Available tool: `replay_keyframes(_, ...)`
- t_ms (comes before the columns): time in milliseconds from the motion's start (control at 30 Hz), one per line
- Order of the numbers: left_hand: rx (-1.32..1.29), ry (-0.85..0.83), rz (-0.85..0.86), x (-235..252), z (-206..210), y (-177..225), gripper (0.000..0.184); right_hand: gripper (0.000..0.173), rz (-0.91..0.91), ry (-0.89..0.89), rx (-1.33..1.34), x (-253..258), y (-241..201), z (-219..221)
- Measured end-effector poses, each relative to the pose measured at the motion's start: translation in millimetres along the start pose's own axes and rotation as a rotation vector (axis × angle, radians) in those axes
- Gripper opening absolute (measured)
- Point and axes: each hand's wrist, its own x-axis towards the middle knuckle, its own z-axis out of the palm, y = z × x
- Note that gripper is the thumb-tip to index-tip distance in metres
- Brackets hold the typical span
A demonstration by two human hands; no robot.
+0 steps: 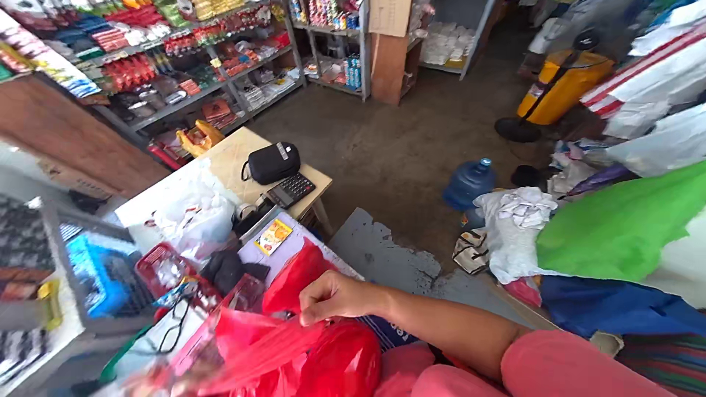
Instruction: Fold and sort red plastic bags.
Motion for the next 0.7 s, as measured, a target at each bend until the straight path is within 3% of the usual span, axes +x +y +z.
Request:
replay_keyframes(33,0.140,-0.168,0.165,8.0,-19.6,-13.0,0.030,0.027,-0.045,-0.026,0.052,-1.1,-0.8,2.5)
replay_keyframes(100,0.415,-0.226,0.287,13.3,-28.7,-21.8,0.025,0.022,-0.132,-0.063,0.170,0.3,-7.1,8.4)
replay_keyframes(200,0.454,-0.358,0.215,9.4,-20.7,-32.1,0.020,0.018,-0.154,0.016,0.225,4.1,-15.6,12.7)
replay_keyframes(367,0.214,-0.631,-0.031,4.8,-29.5,-53.0,0.022,0.024,0.110,0.368,0.471,2.6,-18.0,-4.2)
replay_keyframes(533,0.062,-0.375,-0.110,6.6,-32.6,-70.5,0.018,0.032,0.452,0.464,0.567,-7.9,2.3,-24.9)
replay_keyframes(700,0.209,-0.187,-0.115,30.4,-15.6,-77.2,0.020,0.026,0.493,0.535,0.438,-4.1,12.1,-38.4)
